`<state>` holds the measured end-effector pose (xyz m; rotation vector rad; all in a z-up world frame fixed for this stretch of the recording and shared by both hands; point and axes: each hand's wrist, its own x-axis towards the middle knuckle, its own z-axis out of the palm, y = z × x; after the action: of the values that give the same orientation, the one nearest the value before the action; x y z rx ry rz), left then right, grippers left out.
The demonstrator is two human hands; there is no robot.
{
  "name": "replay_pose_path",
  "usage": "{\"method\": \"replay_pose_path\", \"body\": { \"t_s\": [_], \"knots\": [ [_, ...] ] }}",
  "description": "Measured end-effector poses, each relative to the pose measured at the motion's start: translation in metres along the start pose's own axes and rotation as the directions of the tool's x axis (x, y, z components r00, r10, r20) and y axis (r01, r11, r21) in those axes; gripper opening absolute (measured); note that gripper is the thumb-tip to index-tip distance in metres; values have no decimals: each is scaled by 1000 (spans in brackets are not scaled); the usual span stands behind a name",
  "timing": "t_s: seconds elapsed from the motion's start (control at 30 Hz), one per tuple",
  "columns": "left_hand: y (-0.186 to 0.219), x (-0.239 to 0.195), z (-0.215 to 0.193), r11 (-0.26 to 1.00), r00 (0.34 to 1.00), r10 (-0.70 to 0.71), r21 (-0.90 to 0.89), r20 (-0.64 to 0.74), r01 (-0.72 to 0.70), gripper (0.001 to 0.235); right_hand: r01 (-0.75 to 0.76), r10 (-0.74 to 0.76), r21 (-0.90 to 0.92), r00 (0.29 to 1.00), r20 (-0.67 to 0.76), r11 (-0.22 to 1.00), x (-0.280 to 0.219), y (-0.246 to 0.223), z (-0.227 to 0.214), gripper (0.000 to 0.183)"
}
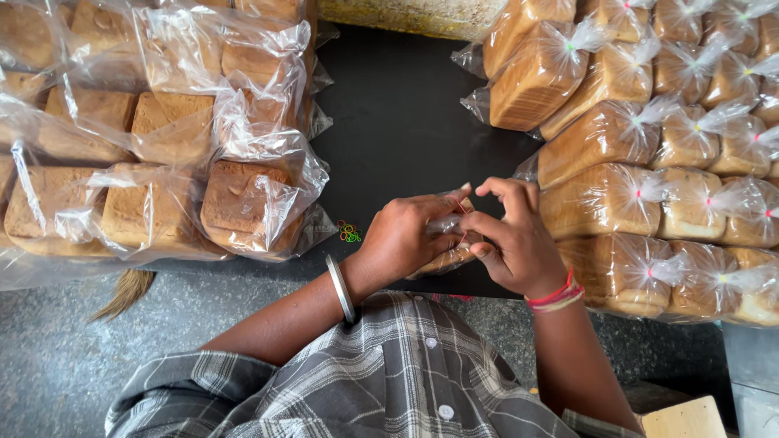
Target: The person packages individual loaves of bread into clear plastic bags. They gather the open ends of the bags and secure them using small, colorful rubber bands, then place the finished packages onto a stack.
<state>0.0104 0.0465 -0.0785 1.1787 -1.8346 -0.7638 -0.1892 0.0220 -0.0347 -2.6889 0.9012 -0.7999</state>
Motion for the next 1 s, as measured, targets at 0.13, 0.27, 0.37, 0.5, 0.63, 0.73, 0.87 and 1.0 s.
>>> {"method": "replay_pose_path", "body": {
  "t_s": [0.13,0.27,0.37,0.5,0.63,0.73,0.87,1.0],
  "knots": [
    [-21,-3,3,929,981,192,-317,-26,-190,30,0,3,-31,997,83,1000,-10,18,-1,67],
    [-32,-2,8,951,990,24,-303,-140,-66,21,-33,-5,348,994,107,937,-25,36,-6,87],
    [-32,-5,9,936,984,-71,-351,-164,9,19,-50,43,745,999,29,665,-48,42,11,93],
    [-29,-3,8,914,967,-205,-383,-148,135,16,-51,187,974,982,9,221,-74,45,30,83],
    [-31,-6,8,915,970,-178,-391,-167,100,13,-1,439,994,897,50,-110,-70,30,47,61],
    [-32,-10,15,674,920,-391,-689,-26,267,14,-196,565,980,811,152,18,-51,10,44,51],
    [-30,-11,10,748,986,-142,-662,-85,51,16,-490,606,790,771,197,368,-31,-5,35,46],
    [-16,-5,-8,910,997,77,-407,-15,-76,21,-536,530,589,823,204,605,-18,-6,32,56]
  ]
}}
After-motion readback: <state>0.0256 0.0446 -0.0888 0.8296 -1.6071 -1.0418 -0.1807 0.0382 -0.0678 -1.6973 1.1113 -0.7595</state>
